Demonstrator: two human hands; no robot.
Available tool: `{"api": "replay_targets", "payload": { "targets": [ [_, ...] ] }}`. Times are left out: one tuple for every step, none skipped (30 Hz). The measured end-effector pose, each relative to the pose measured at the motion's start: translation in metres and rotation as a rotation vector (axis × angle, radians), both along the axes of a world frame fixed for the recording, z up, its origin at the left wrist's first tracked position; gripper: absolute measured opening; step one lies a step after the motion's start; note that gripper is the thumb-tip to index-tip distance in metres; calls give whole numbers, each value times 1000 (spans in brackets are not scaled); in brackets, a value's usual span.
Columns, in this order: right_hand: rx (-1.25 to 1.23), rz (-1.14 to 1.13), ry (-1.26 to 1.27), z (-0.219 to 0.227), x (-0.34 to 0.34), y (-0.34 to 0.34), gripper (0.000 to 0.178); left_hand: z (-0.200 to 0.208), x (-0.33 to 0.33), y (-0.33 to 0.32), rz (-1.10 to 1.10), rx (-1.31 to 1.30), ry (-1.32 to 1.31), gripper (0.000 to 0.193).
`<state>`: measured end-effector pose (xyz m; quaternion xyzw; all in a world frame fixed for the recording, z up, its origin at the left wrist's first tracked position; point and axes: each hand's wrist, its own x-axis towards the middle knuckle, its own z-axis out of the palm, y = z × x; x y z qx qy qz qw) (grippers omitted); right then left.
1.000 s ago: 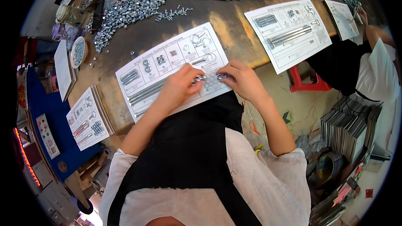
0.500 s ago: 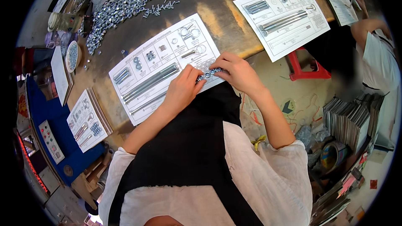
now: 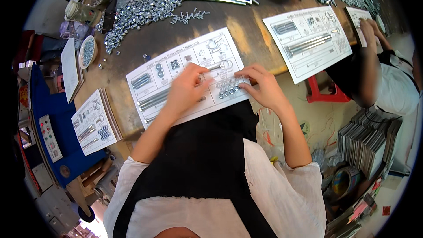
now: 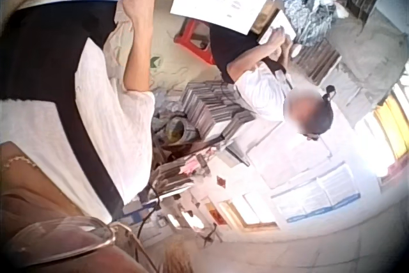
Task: The person sorts small metal fasteners such as nuts, bolts, and washers from a large pile on a table and places them into designated areas on a printed layout sheet. The person repeatedly picks up individual pieces and arranges them in rows and groups on the sheet.
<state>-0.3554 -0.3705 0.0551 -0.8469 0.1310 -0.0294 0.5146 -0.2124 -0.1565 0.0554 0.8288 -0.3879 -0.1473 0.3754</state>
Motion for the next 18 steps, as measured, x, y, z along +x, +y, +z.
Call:
{"api": "replay_targets", "payload": {
  "targets": [
    [-49, -4, -33, 6, 9, -2, 24, 5, 19, 6, 81, 15, 53, 26],
    [-95, -3, -62, 12, 23, -1, 24, 3, 46, 14, 139, -6, -97, 24],
    [-142, -4, -91, 16, 39, 1, 23, -1, 79, 20, 196, -27, -244, 23],
    [-181, 51, -152, 17, 62, 5, 23, -5, 113, 24, 224, -111, -406, 25],
    [-215, 84, -166, 16, 91, 12, 23, -3, 145, 30, 298, -48, -515, 29],
    [-246, 132, -184, 11, 127, 23, 23, -17, 187, 43, 351, -83, -592, 36],
    [-140, 142, -343, -9, 167, 34, 25, -38, 231, 55, 387, -37, -636, 45],
    [-246, 150, -394, -21, 208, 47, 26, -57, 264, 70, 465, 51, -622, 50],
    [-347, 163, -448, -31, 246, 60, 26, -70, 284, 87, 487, 81, -566, 49],
    [-414, 85, -409, -42, 274, 63, 25, -74, 288, 81, 442, 105, -582, 47],
    [-477, 5, -372, -51, 294, 65, 23, -75, 288, 72, 397, 131, -602, 45],
    [-480, -28, -325, -56, 308, 69, 22, -77, 285, 66, 405, 94, -614, 42],
    [-489, -69, -275, -61, 320, 69, 21, -65, 271, 57, 371, 104, -515, 42],
    [-495, -85, -238, -59, 332, 78, 19, -68, 267, 66, 328, 83, -496, 45],
    [-481, -34, -272, -59, 340, 88, 16, -70, 265, 74, 283, 61, -479, 48],
    [-467, 22, -296, -63, 342, 99, 13, -68, 257, 81, 272, 49, -451, 51],
    [-456, 79, -319, -67, 341, 110, 12, -67, 248, 87, 262, 33, -422, 54],
    [-439, 97, -359, -71, 338, 117, 11, -67, 240, 90, 244, -3, -330, 57]
  ]
}}
